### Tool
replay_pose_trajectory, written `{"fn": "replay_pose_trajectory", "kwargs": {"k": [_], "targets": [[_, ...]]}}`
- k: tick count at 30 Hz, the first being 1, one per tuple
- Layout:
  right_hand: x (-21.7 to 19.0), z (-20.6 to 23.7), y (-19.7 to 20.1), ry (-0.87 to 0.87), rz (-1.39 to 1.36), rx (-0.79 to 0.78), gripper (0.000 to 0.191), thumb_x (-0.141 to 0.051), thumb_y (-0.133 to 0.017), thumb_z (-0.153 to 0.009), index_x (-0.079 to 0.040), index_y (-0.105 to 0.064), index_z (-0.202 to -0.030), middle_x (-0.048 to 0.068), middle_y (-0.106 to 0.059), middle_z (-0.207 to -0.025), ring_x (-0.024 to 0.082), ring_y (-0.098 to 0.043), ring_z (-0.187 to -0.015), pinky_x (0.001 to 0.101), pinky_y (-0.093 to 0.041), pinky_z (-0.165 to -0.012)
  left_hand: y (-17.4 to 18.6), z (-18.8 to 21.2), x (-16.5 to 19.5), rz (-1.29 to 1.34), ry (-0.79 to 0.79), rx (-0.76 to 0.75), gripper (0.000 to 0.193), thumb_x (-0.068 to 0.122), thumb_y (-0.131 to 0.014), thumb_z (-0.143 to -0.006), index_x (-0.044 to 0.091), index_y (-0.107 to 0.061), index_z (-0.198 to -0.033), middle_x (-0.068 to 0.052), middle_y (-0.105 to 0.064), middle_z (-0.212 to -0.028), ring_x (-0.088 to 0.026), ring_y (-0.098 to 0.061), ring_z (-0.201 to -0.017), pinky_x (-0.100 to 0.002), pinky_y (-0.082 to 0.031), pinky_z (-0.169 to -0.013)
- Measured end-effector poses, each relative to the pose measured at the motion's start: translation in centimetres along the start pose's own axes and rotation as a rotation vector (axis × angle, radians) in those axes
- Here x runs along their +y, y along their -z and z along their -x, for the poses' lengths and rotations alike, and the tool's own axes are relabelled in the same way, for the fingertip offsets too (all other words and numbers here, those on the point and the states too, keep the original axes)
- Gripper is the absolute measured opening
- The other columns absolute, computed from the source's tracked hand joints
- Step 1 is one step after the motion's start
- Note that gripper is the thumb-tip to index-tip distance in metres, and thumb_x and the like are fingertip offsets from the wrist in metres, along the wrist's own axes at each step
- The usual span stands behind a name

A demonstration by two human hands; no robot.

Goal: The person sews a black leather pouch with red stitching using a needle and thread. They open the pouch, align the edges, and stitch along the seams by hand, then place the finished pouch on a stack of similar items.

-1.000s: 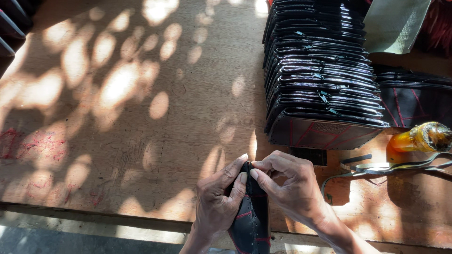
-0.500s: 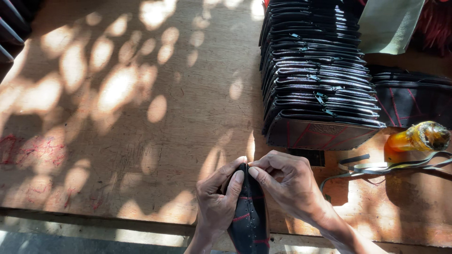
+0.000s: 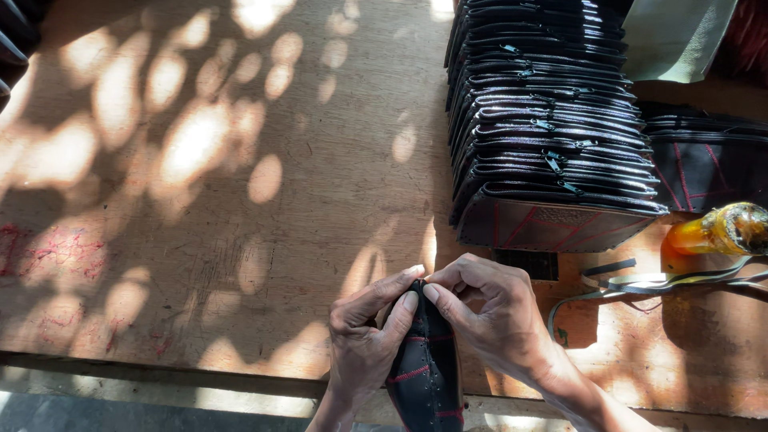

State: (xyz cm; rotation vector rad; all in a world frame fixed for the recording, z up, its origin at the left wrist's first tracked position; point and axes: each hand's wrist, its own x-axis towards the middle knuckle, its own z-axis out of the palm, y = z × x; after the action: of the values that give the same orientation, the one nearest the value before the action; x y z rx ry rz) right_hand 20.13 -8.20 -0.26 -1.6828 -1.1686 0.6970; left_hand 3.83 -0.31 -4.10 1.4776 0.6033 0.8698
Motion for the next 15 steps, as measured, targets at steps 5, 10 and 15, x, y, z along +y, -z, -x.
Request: {"fn": "replay_pose_trajectory", "kwargs": {"k": [5,10,15], "targets": [[1.3,-0.3,0.7,0.095,-0.201,-0.097,0.024,0.003,-0.074,-0.085,-0.001,-0.072,-0.108,0.004,-0.069,-0.102,0.006,-0.068,-0.084,0.0197,-0.061,-0.068,-0.1,-0.2,0.5,0.132,0.227,0.031,0.029,0.000,-0.071,-0.089,0.006,-0.070,-0.118,-0.012,-0.080,-0.109,-0.016,-0.077,-0.100,-0.028,-0.065,-0.088],[3.0,-1.0,0.8,-0.064,-0.377,-0.228,0.012,0.001,-0.075,-0.091,0.000,-0.072,-0.102,0.004,-0.068,-0.094,0.006,-0.067,-0.083,0.0208,-0.059,-0.072,-0.2,-0.3,0.4,0.174,0.213,0.033,0.017,-0.003,-0.071,-0.090,0.003,-0.074,-0.106,-0.014,-0.079,-0.112,-0.017,-0.077,-0.103,-0.029,-0.065,-0.093],[3.7,-1.2,0.7,-0.296,-0.553,-0.260,0.012,-0.004,-0.073,-0.090,-0.001,-0.070,-0.101,0.001,-0.070,-0.088,0.005,-0.067,-0.081,0.0204,-0.057,-0.070,0.2,-0.5,-0.2,0.211,0.252,0.009,0.010,-0.005,-0.072,-0.089,0.002,-0.075,-0.095,-0.015,-0.079,-0.114,-0.018,-0.077,-0.101,-0.030,-0.065,-0.090]]}}
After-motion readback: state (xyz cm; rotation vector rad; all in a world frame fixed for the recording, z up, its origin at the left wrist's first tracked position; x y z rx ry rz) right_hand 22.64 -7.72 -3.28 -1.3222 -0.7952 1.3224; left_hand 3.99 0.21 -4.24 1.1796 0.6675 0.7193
